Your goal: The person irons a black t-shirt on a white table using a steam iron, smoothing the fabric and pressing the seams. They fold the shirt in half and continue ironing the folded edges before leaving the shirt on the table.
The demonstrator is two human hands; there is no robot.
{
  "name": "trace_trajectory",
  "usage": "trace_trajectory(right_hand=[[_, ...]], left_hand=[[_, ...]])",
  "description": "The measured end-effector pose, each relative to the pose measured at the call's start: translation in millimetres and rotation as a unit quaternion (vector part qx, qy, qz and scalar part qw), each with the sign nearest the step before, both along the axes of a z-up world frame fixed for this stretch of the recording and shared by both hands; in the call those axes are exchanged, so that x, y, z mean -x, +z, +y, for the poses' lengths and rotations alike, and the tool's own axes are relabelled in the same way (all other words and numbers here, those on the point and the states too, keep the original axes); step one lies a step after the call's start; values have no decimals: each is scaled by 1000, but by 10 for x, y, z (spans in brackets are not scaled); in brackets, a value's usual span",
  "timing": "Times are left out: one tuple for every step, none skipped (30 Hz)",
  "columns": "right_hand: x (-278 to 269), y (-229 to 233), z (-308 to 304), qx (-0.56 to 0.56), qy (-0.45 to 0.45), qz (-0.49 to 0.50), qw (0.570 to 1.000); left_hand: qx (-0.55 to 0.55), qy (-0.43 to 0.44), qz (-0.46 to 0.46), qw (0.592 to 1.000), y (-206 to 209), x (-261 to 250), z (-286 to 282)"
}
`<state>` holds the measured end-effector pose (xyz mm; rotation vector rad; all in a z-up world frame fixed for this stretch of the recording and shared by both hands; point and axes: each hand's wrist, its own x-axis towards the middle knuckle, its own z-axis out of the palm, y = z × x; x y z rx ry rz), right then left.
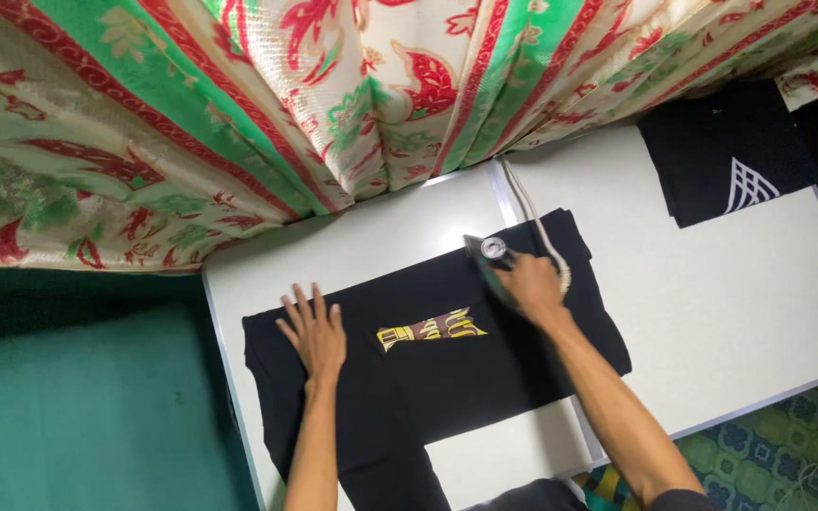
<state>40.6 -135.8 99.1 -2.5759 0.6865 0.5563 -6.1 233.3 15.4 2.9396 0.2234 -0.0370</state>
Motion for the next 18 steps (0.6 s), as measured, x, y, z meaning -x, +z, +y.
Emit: trace_trajectory(right_hand=[[-10,89,-100,-1,-1,-2,1000],[-20,177,-203,1,-16,-9,1000],[-28,261,-306,4,-31,-15,999],[-43,287,-290,3,-31,-17,999],[-72,317,-286,10,-31,-8,999],[-106,344,-288,16,-32,0,999],[-94,267,-252,16,-32,0,999],[-85,186,-221,16,-8,10,1000],[-84,105,-191,15,15,18,1000],[-88,164,-140,15,13,17,1000],[-74,228,-104,-4,22,19,1000],[-63,295,-74,-22,32,22,999],[-78,271,-153,-21,28,20,999],[-94,250,-230,-21,27,22,999],[-91,229,-303,-20,27,25,999],[-74,320,-416,-19,26,26,999],[-96,420,-526,-30,10,23,999],[-113,520,-636,-42,-5,20,999]], left_hand=[[-1,-1,-2,1000,-70,-12,29],[-7,16,-18,1000,-141,-25,56],[-12,34,-33,999,-217,-29,81],[-13,35,-35,999,-137,-54,-86],[2,19,-55,998,-60,-100,-266],[17,4,-76,997,14,-149,-452],[17,3,-76,997,66,-145,-746],[17,-62,-63,996,115,-144,-1046],[18,-129,-52,990,161,-158,-1346],[17,-130,-52,990,96,-158,-1542],[61,-151,-28,986,35,-142,-1753],[105,-171,-2,980,-23,-125,-1968],[106,-175,-3,979,-5,-144,-2041],[88,-162,25,982,16,-162,-2110],[72,-148,55,985,38,-153,-2178],[73,-150,55,984,43,-123,-2177],[66,-149,62,985,57,-130,-2173],[59,-148,69,985,72,-132,-2169]])
